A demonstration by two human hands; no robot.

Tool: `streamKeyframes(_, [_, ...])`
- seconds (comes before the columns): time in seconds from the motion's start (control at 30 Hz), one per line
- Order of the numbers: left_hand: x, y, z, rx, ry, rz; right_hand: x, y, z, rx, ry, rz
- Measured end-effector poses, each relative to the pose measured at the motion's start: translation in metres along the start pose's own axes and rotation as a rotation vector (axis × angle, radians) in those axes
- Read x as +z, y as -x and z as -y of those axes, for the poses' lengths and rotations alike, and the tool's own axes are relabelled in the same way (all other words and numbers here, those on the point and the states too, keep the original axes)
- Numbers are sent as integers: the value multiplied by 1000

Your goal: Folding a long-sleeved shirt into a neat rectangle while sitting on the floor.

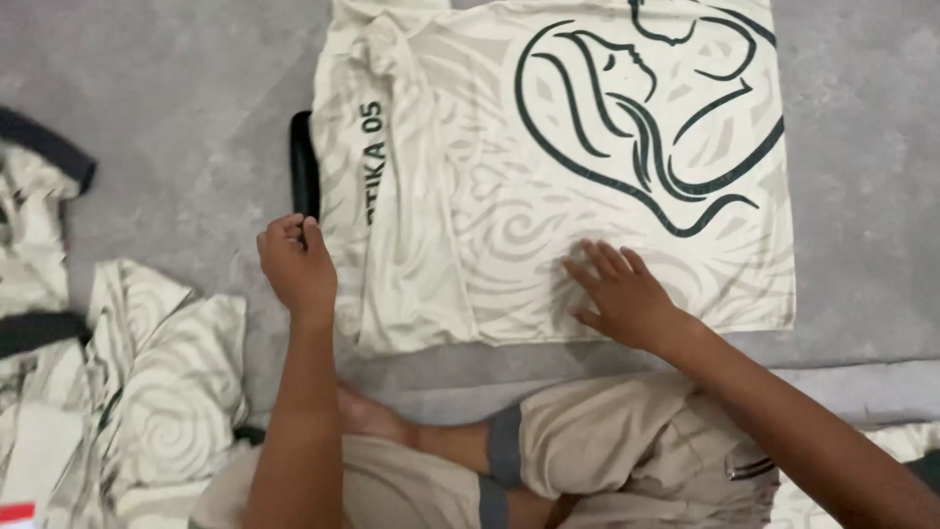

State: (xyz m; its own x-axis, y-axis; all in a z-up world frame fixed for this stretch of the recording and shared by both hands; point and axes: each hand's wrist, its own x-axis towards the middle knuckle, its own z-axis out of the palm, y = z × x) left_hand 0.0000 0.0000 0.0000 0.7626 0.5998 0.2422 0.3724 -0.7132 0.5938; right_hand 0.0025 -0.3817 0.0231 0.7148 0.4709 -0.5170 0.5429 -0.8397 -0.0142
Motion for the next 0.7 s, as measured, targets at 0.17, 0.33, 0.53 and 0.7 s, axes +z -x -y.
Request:
streamKeyframes(0.17, [19, 12, 151, -383, -139, 426, -1, 0, 92, -154, -34, 144])
streamKeyframes(0.33, [21, 38, 132, -419, 221, 493, 21, -6, 158, -213, -30, -222])
streamKeyframes(0.53, [53, 43, 137, -489, 252, 370, 54, 2, 157, -221, 88, -353])
streamKeyframes(0.7, [34, 51, 114, -480, 308, 464, 47, 12, 162, -121, 51, -264])
